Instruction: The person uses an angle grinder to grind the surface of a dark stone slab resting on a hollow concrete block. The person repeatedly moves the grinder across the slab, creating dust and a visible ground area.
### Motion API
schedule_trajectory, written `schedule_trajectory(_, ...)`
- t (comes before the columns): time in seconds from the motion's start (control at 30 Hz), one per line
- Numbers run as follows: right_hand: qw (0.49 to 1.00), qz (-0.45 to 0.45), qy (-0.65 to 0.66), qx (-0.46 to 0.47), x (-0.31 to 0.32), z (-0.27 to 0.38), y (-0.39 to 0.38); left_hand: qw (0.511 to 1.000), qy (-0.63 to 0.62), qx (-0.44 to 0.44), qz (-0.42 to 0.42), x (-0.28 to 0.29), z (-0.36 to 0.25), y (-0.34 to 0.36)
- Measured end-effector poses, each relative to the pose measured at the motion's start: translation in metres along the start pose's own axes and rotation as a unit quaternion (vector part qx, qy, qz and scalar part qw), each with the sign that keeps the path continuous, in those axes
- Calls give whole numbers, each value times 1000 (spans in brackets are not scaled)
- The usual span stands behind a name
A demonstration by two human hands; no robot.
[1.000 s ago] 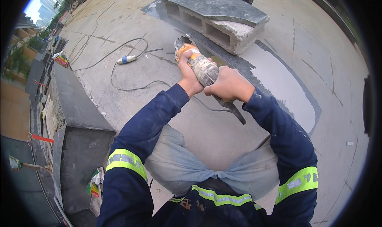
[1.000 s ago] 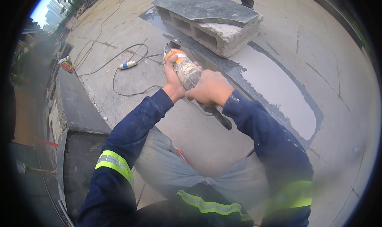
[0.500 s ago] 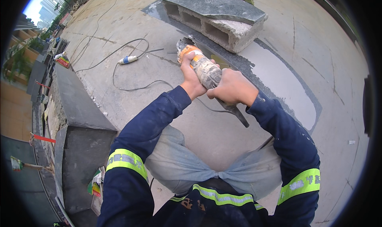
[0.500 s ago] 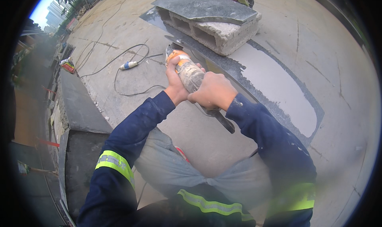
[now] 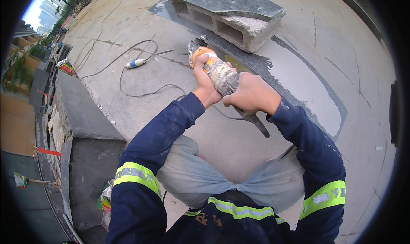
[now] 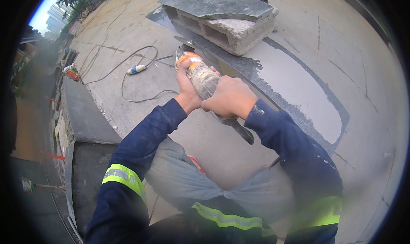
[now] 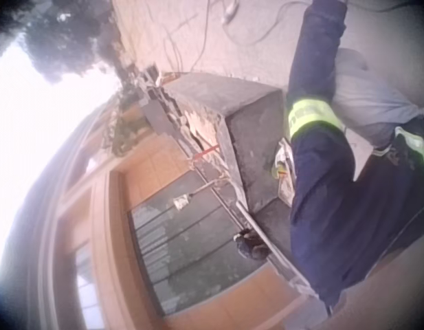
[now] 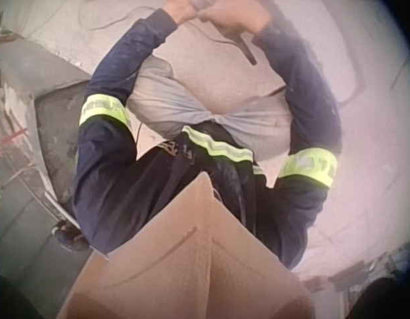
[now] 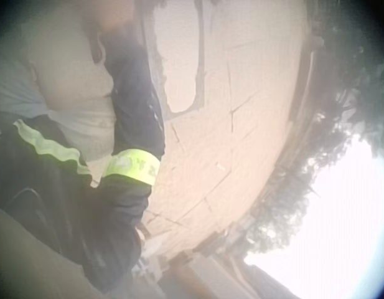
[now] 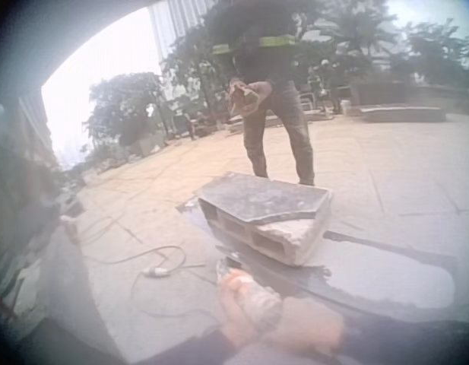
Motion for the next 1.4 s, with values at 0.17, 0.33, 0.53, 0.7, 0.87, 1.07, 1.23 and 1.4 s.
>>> schedule_trajectory(0.17,1000,-19,0,1,-1,-2,8,1000,-10,-5,-8,-1,-3,4)
schedule_trajectory(0.33,1000,-6,12,1,-1,0,18,1000,-3,-21,-18,1,-10,9)
schedule_trajectory(0.53,1000,-5,18,-4,-1,3,30,1000,-13,-20,-18,8,-19,19)
schedule_trajectory(0.7,1000,-15,-10,-8,-1,5,40,999,-3,-39,-13,10,-27,25)
schedule_trajectory(0.87,1000,-16,-12,-12,-3,9,50,999,-15,-29,-8,18,-35,32)
schedule_trajectory(1.07,999,-28,13,22,-4,9,63,999,-2,-42,-29,21,-42,43)
schedule_trajectory(1.23,999,-25,2,30,-2,16,69,999,-8,-24,-33,25,-47,49)
schedule_trajectory(1.4,1000,-17,0,13,-4,13,62,1000,-11,-25,-15,21,-43,41)
Point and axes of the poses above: each hand's wrist, its own y-axis towards the middle knuckle, its own x-axis out of the back of the hand, z = x × y, the point moved 6 cm from there along y, towards the middle knuckle
